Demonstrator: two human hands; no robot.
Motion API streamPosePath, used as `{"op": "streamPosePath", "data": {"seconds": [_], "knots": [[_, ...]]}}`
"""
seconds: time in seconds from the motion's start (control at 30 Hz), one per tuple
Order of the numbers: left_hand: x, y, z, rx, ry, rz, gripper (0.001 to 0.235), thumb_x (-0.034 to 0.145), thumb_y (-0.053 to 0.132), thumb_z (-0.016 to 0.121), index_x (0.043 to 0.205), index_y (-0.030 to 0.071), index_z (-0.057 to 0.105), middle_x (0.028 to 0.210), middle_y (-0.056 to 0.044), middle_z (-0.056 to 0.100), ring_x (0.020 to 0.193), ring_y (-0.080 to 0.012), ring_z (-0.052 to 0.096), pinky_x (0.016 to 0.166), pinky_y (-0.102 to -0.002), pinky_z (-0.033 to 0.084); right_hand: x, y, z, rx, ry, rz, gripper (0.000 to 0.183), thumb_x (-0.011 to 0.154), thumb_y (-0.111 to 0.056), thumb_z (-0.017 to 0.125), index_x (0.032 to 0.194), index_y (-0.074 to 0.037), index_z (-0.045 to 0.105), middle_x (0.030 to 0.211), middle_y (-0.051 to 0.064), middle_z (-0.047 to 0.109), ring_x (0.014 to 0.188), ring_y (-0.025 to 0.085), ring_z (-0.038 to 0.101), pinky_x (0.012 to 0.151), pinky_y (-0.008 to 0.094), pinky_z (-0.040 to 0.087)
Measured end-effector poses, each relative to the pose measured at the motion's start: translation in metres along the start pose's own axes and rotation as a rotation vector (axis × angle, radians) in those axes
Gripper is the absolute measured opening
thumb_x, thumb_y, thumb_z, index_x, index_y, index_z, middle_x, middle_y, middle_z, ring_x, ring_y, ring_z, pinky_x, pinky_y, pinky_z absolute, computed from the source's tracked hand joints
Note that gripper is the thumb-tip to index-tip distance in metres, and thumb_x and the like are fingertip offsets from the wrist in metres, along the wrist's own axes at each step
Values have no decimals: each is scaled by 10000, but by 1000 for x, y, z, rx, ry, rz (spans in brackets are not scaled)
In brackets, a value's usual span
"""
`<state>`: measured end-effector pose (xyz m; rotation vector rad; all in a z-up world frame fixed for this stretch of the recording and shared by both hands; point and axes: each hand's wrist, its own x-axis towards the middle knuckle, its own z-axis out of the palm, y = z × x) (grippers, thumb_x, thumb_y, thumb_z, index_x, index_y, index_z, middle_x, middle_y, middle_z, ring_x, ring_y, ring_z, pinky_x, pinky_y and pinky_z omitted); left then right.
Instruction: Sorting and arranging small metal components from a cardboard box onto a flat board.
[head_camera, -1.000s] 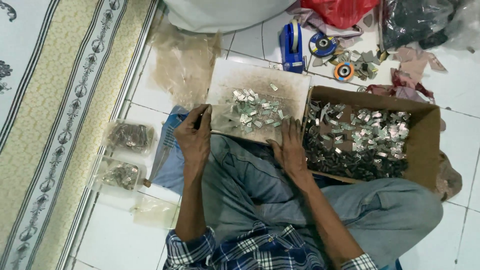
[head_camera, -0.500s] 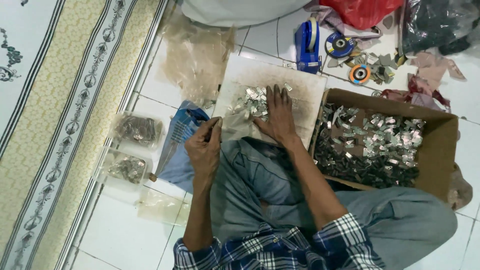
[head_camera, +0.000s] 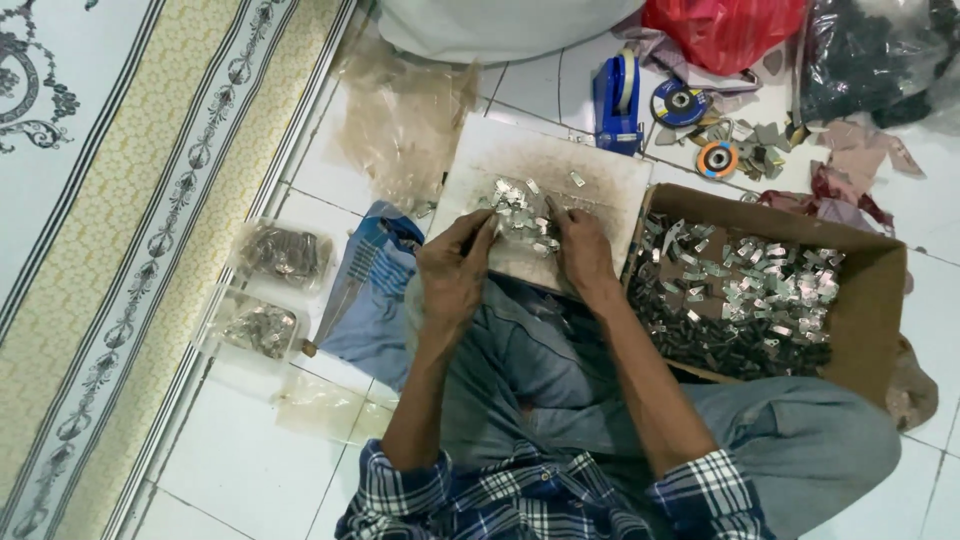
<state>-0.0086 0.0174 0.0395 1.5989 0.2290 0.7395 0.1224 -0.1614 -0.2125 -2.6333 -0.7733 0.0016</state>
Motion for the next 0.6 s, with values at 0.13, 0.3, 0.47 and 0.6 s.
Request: {"op": "streamPosePath", "data": {"seconds": [0.13, 0.3, 0.47, 0.6], "knots": [[9, 6, 21, 266, -129, 27, 96, 956, 139, 755, 987, 60, 801, 761, -204, 752, 756, -305, 773, 576, -347, 581, -11, -1, -17, 131, -17, 66, 347, 784, 0, 661, 1128, -38, 684, 1039, 221, 667, 981, 459, 672, 694, 534, 606], [12, 9, 31, 360, -184, 56, 107, 959, 150, 746, 996, 65, 799, 766, -188, 761, 726, -288, 773, 583, -343, 593, -21, -4, -56, 327, 95, 151, 267, 851, -10, 671, 1095, -65, 767, 960, 196, 728, 926, 437, 712, 717, 484, 603], [16, 12, 36, 406, -224, 94, 150, 978, 192, 715, 988, 61, 787, 729, -190, 743, 719, -387, 750, 554, -410, 572, -34, -34, -120, 922, 243, 396, 240, 867, -89, 789, 1104, -52, 782, 991, 234, 749, 960, 302, 708, 762, 467, 595], [22, 8, 41, 398, -226, 115, 147, 992, 185, 686, 988, 76, 786, 716, -172, 739, 706, -360, 754, 572, -418, 569, -27, -45, -143, 1316, 360, 480, 256, 861, -74, 824, 1092, 4, 744, 978, 208, 730, 908, 269, 726, 812, 439, 636]]}}
